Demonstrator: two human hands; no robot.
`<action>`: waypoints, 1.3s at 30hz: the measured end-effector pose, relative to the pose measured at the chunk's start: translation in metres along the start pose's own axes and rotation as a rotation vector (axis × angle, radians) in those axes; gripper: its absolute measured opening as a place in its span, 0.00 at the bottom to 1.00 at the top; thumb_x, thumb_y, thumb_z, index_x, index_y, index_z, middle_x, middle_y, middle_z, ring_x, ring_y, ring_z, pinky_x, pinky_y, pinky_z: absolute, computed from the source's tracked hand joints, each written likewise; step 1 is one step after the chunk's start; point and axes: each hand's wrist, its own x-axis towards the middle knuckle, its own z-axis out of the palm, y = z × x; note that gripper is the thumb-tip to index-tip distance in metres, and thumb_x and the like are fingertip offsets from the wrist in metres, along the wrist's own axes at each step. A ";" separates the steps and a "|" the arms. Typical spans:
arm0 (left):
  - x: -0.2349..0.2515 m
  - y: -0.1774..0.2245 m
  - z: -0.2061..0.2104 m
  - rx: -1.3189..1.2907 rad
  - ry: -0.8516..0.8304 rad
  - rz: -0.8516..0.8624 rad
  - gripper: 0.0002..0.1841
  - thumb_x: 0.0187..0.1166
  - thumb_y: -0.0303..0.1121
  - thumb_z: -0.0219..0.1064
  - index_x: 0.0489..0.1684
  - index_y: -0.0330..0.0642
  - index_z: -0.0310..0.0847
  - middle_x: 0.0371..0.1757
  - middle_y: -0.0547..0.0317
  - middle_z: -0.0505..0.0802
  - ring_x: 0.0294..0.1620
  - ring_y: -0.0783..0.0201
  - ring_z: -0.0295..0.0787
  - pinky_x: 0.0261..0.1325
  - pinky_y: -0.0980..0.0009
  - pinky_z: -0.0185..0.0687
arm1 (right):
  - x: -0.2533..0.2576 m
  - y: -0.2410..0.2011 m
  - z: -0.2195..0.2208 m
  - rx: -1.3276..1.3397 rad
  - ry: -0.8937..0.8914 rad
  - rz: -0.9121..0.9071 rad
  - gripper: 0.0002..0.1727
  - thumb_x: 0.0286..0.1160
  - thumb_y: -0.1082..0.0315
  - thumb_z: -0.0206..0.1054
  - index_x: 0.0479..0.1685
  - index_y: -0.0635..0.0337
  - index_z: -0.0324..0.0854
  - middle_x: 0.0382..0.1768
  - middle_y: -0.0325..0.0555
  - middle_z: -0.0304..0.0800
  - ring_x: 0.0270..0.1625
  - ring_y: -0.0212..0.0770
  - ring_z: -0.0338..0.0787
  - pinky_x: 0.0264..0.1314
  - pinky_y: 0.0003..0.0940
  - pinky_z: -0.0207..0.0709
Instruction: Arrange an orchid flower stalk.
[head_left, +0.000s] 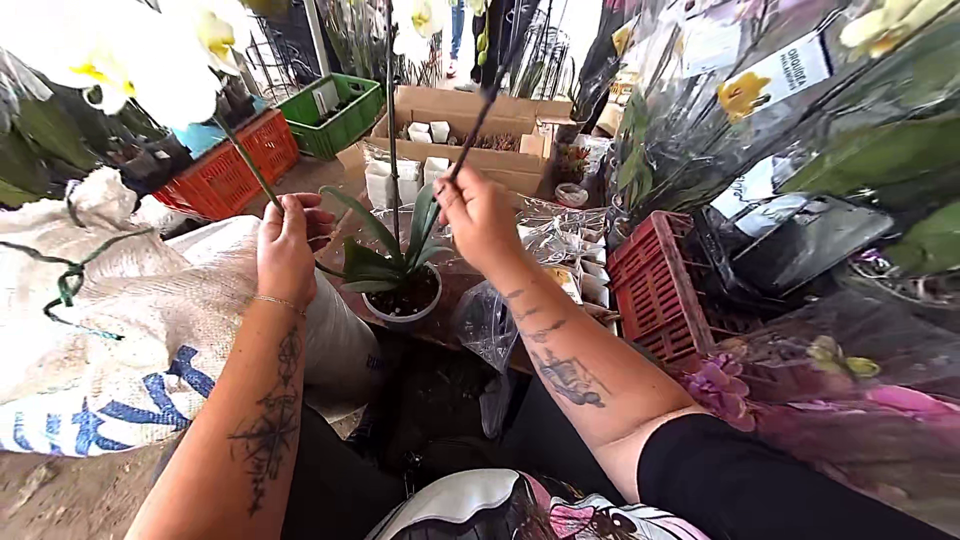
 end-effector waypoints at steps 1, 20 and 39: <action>0.000 -0.001 0.000 -0.004 0.002 0.002 0.19 0.97 0.43 0.40 0.60 0.46 0.77 0.42 0.66 0.92 0.42 0.70 0.91 0.49 0.71 0.87 | 0.001 0.002 0.008 0.003 -0.024 -0.014 0.16 0.92 0.63 0.54 0.50 0.67 0.82 0.27 0.46 0.86 0.28 0.40 0.87 0.36 0.41 0.84; 0.002 -0.005 0.000 -0.008 -0.002 0.060 0.19 0.97 0.41 0.38 0.61 0.43 0.75 0.41 0.65 0.92 0.41 0.70 0.91 0.50 0.71 0.87 | 0.006 0.018 0.053 0.010 -0.215 -0.206 0.14 0.91 0.66 0.56 0.42 0.67 0.82 0.30 0.51 0.84 0.30 0.44 0.85 0.38 0.42 0.81; -0.001 -0.008 0.003 0.025 -0.005 0.086 0.21 0.97 0.41 0.37 0.64 0.39 0.74 0.43 0.61 0.91 0.42 0.69 0.90 0.52 0.69 0.87 | -0.012 0.034 0.078 -0.039 -0.447 -0.177 0.15 0.92 0.66 0.55 0.48 0.71 0.82 0.35 0.59 0.87 0.40 0.55 0.91 0.49 0.53 0.84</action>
